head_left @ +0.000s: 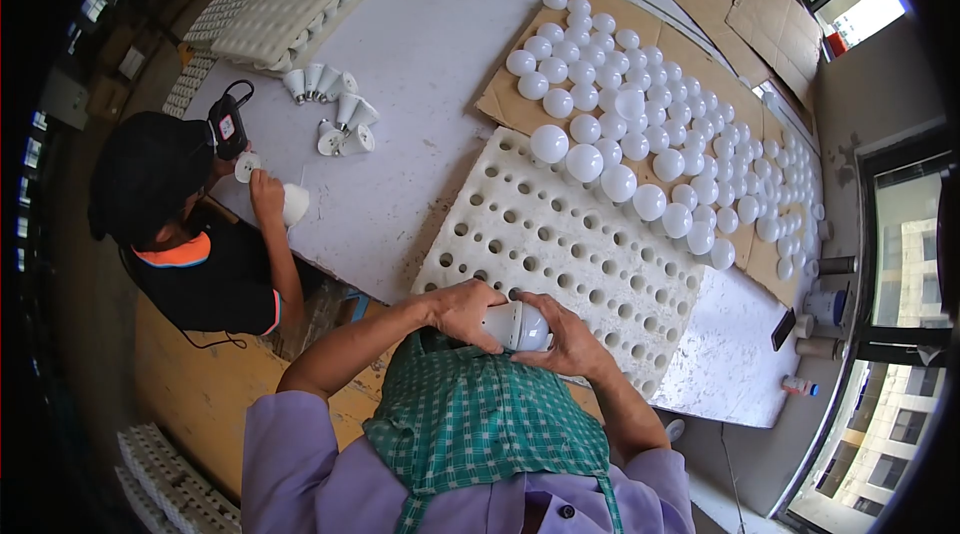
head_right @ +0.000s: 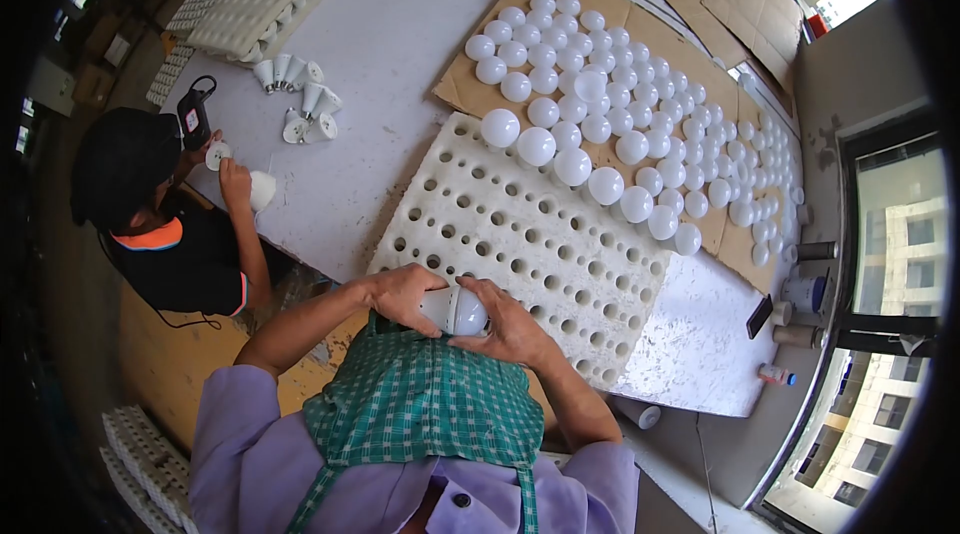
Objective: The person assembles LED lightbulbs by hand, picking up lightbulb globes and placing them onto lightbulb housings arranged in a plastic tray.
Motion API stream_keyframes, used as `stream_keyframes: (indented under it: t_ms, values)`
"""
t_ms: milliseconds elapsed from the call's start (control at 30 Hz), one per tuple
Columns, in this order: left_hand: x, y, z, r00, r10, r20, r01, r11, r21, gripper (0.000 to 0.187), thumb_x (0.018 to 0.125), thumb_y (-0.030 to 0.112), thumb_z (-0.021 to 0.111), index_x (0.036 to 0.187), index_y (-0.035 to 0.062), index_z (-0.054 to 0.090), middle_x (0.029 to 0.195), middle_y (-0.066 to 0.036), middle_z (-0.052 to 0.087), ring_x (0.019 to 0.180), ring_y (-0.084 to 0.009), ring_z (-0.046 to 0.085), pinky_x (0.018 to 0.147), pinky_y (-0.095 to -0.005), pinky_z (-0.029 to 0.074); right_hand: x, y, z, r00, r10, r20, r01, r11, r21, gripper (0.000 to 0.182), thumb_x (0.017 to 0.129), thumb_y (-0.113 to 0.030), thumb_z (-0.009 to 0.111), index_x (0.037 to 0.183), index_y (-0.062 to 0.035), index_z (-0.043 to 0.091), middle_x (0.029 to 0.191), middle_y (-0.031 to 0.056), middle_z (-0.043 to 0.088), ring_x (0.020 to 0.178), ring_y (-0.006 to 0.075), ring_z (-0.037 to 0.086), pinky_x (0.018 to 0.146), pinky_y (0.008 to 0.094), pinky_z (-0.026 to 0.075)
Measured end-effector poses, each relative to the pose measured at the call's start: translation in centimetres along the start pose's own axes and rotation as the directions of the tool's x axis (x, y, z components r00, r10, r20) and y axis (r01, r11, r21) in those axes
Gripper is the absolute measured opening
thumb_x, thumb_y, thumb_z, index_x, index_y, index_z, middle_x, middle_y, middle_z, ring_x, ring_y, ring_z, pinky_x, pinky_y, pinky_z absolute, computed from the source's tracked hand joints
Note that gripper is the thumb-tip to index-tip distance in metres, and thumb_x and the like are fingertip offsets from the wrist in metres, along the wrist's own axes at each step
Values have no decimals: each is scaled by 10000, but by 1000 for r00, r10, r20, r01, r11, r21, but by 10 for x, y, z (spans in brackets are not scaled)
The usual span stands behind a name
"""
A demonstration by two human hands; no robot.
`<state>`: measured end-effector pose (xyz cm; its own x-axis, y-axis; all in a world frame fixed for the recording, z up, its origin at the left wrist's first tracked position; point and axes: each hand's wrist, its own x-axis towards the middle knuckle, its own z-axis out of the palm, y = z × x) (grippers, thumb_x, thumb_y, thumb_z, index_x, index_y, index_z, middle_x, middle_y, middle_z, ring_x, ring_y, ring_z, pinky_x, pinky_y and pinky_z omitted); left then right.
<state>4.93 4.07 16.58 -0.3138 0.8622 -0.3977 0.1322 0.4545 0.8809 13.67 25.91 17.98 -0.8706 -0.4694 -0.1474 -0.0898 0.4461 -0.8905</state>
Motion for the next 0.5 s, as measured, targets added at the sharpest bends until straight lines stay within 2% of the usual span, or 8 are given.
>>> stream_keyframes:
  t_ms: [133, 200, 233, 300, 467, 500]
  values:
    - [2, -3, 2, 1000, 14, 4, -14, 1000, -25, 632, 586, 396, 842, 972, -66, 649, 862, -188, 684, 773, -232, 667, 730, -328, 512, 1, 1, 1, 999, -35, -15, 35, 999, -11, 835, 673, -274, 837, 1343, -53, 390, 1246, 182, 502, 1113, 358, 540, 933, 421, 471]
    - [4, -4, 7, 997, 31, -68, -31, 1000, 1, 669, 625, 494, 805, 945, -73, 652, 854, -209, 682, 779, -277, 676, 734, -347, 518, 1, 0, 3, 1000, -20, -12, 20, 1000, -14, 832, 677, -270, 833, 1342, -51, 384, 1248, 184, 495, 1109, 362, 538, 930, 425, 472]
    - [6, -5, 9, 997, 31, -65, -31, 1000, 2, 669, 625, 494, 805, 945, -73, 652, 854, -209, 682, 779, -277, 676, 734, -347, 518, 1, 0, 3, 1000, -7, -6, 7, 1000, -20, 828, 681, -267, 829, 1341, -50, 378, 1249, 186, 488, 1105, 366, 536, 927, 428, 474]
    - [10, -5, 12, 995, 45, -88, -32, 989, 142, 629, 688, 525, 752, 933, -45, 644, 860, -209, 678, 789, -298, 675, 712, -360, 520, 0, 2, 5, 1000, -5, -5, 5, 1000, -24, 827, 682, -268, 827, 1339, -49, 376, 1255, 186, 483, 1106, 367, 534, 927, 431, 474]
    - [11, 2, 11, 994, 59, -91, -46, 989, 139, 674, 701, 589, 692, 866, -63, 644, 802, -233, 667, 748, -320, 670, 685, -373, 518, -2, 11, 10, 999, -26, -47, 24, 999, -45, 812, 681, -262, 821, 1331, -49, 382, 1241, 183, 493, 1106, 371, 531, 923, 437, 474]
    - [12, 3, 12, 995, 46, -86, -35, 992, 121, 685, 697, 598, 687, 842, -70, 643, 778, -236, 664, 730, -319, 669, 670, -376, 516, -2, 12, 9, 997, -53, -55, 49, 997, -58, 812, 693, -292, 807, 1329, -23, 381, 1227, 203, 492, 1093, 381, 539, 910, 434, 483]
